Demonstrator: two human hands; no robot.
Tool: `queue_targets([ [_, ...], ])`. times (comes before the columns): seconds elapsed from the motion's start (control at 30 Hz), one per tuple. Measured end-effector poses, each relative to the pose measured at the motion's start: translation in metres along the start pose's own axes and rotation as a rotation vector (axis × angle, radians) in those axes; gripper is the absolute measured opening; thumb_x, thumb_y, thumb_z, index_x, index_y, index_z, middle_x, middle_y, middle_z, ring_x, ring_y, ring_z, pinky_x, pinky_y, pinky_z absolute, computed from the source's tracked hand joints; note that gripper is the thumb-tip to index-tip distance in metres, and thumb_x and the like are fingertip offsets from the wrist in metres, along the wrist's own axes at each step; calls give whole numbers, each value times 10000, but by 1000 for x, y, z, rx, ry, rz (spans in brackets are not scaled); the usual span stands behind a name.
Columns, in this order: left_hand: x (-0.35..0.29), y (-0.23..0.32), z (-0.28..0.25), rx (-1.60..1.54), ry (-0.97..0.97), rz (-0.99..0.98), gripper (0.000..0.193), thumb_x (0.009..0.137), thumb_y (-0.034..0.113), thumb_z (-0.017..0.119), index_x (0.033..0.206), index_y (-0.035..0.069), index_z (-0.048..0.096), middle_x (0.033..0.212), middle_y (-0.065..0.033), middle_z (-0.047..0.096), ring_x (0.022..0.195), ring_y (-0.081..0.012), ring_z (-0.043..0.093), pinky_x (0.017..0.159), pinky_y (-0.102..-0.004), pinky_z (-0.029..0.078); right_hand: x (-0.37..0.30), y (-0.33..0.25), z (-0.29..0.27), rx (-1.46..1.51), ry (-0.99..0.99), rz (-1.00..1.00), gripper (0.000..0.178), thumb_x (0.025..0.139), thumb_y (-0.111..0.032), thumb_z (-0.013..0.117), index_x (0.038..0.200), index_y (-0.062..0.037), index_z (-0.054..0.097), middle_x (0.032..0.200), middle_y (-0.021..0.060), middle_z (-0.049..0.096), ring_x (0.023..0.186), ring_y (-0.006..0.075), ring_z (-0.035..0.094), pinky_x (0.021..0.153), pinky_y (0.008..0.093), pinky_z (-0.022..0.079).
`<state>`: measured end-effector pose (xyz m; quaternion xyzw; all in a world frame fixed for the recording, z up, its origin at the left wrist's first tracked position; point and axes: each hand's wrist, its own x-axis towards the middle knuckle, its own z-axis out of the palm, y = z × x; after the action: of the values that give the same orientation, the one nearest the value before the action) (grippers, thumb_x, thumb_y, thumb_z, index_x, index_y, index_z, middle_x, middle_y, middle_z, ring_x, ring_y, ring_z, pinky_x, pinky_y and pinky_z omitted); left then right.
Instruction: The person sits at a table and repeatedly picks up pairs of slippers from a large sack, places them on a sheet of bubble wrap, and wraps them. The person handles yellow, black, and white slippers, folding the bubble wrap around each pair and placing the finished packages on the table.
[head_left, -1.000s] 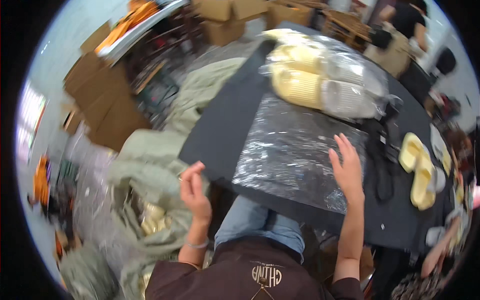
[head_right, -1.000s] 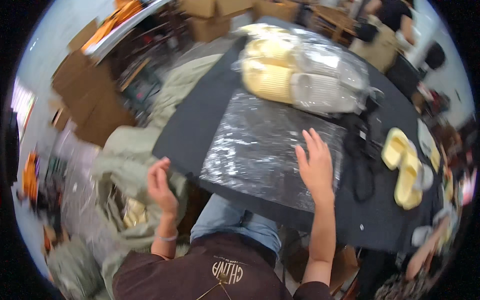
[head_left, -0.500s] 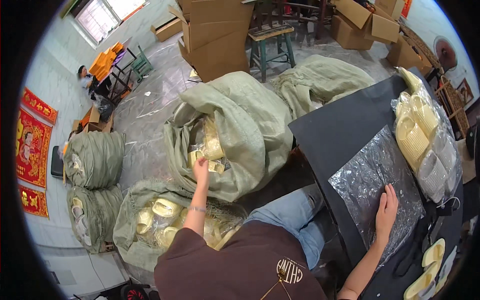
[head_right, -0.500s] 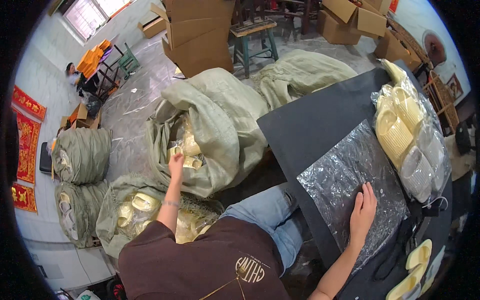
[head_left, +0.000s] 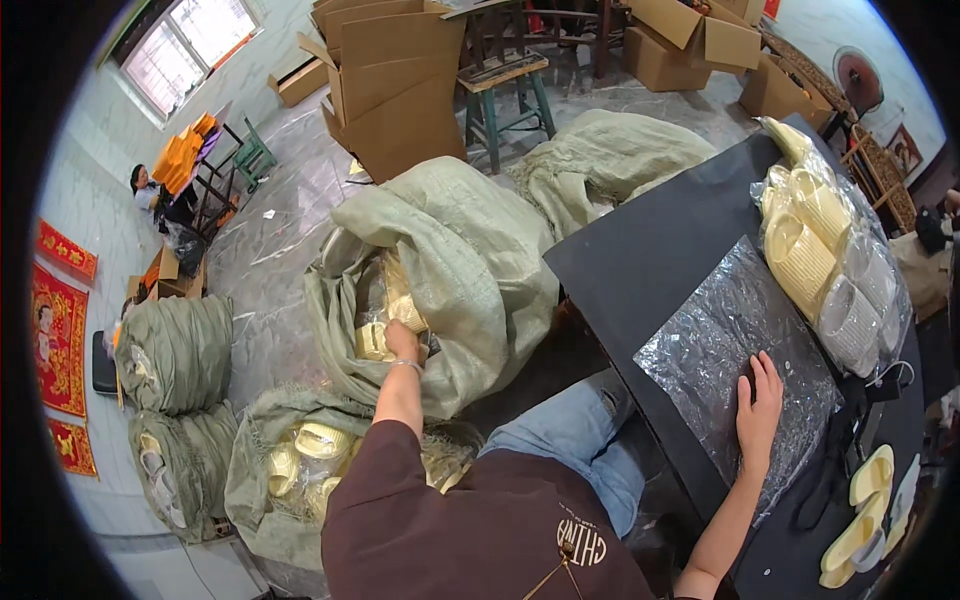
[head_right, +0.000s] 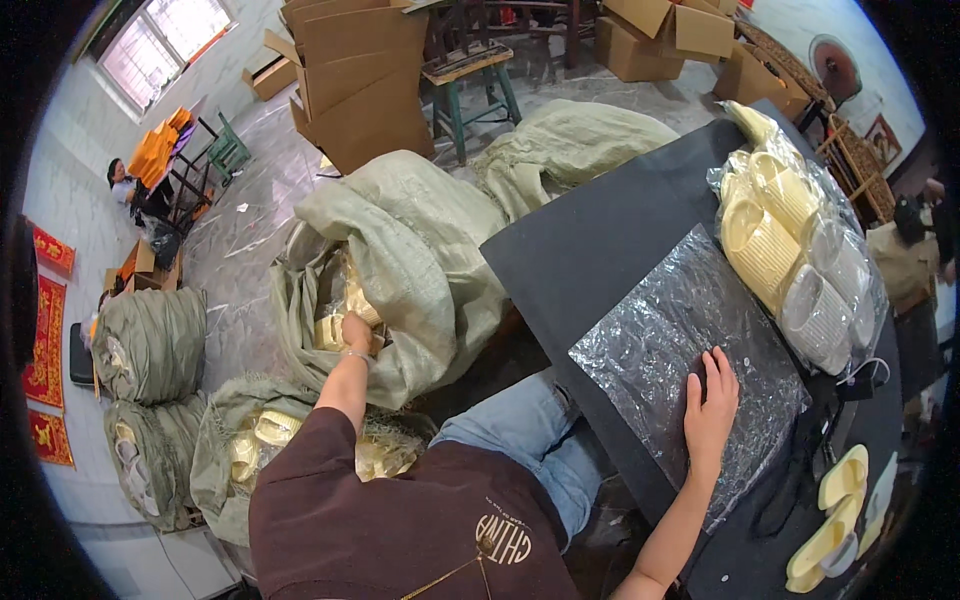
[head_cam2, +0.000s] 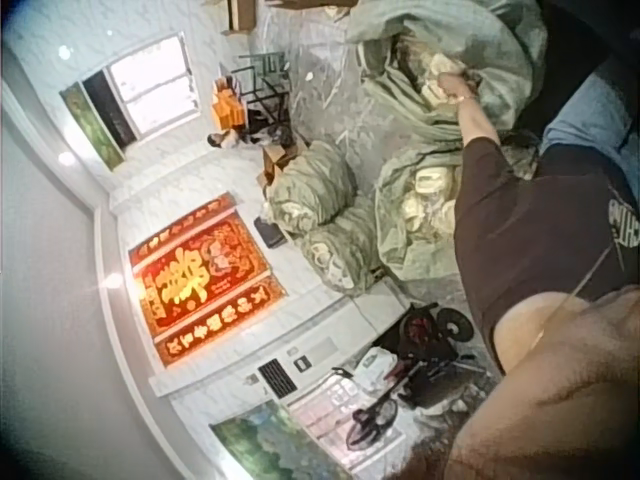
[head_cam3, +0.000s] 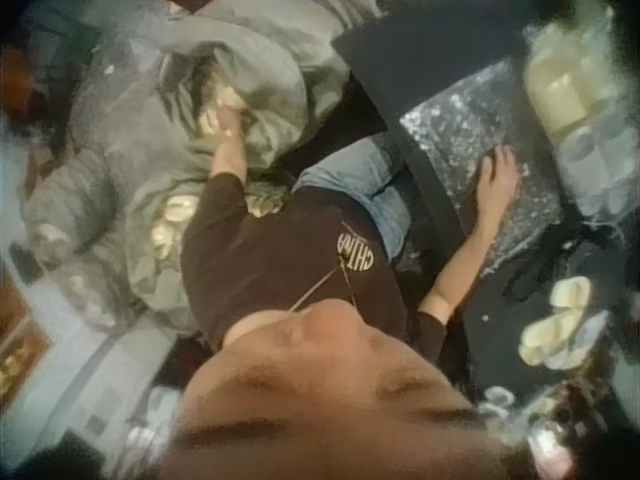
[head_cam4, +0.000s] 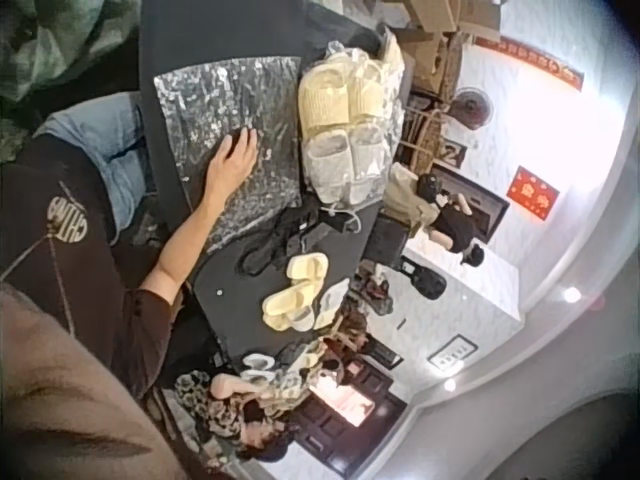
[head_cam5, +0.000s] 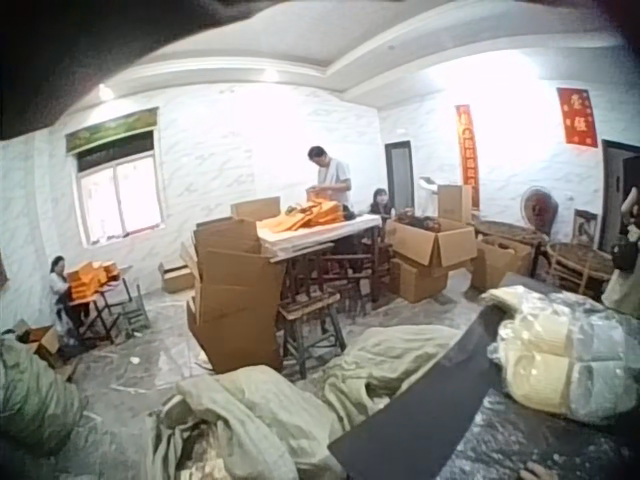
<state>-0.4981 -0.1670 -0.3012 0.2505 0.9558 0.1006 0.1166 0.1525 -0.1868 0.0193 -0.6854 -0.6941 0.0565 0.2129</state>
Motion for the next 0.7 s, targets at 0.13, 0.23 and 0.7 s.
queue_targets([
  [0.13,-9,-25,-24,-468,382,43,268,935,169,420,957,0,627,859,-247,640,797,-419,618,705,-490,465,1,0,1,-6,-3,5,357,909,-155,544,1241,-23,545,1356,113,485,1246,312,437,1057,405,323],
  [0.23,-29,0,-75,-433,403,156,273,945,158,411,1032,-18,601,947,-269,632,879,-417,597,770,-459,444,-5,3,1,-28,18,23,363,907,-153,545,1248,-27,539,1359,111,482,1251,312,431,1059,407,319],
  [0.7,-199,70,-121,-605,-318,879,534,882,151,532,1390,37,412,1366,-186,483,1280,-296,447,1071,-324,320,0,3,3,-28,4,-9,370,911,-164,542,1259,-39,532,1370,104,472,1263,306,422,1064,405,315],
])
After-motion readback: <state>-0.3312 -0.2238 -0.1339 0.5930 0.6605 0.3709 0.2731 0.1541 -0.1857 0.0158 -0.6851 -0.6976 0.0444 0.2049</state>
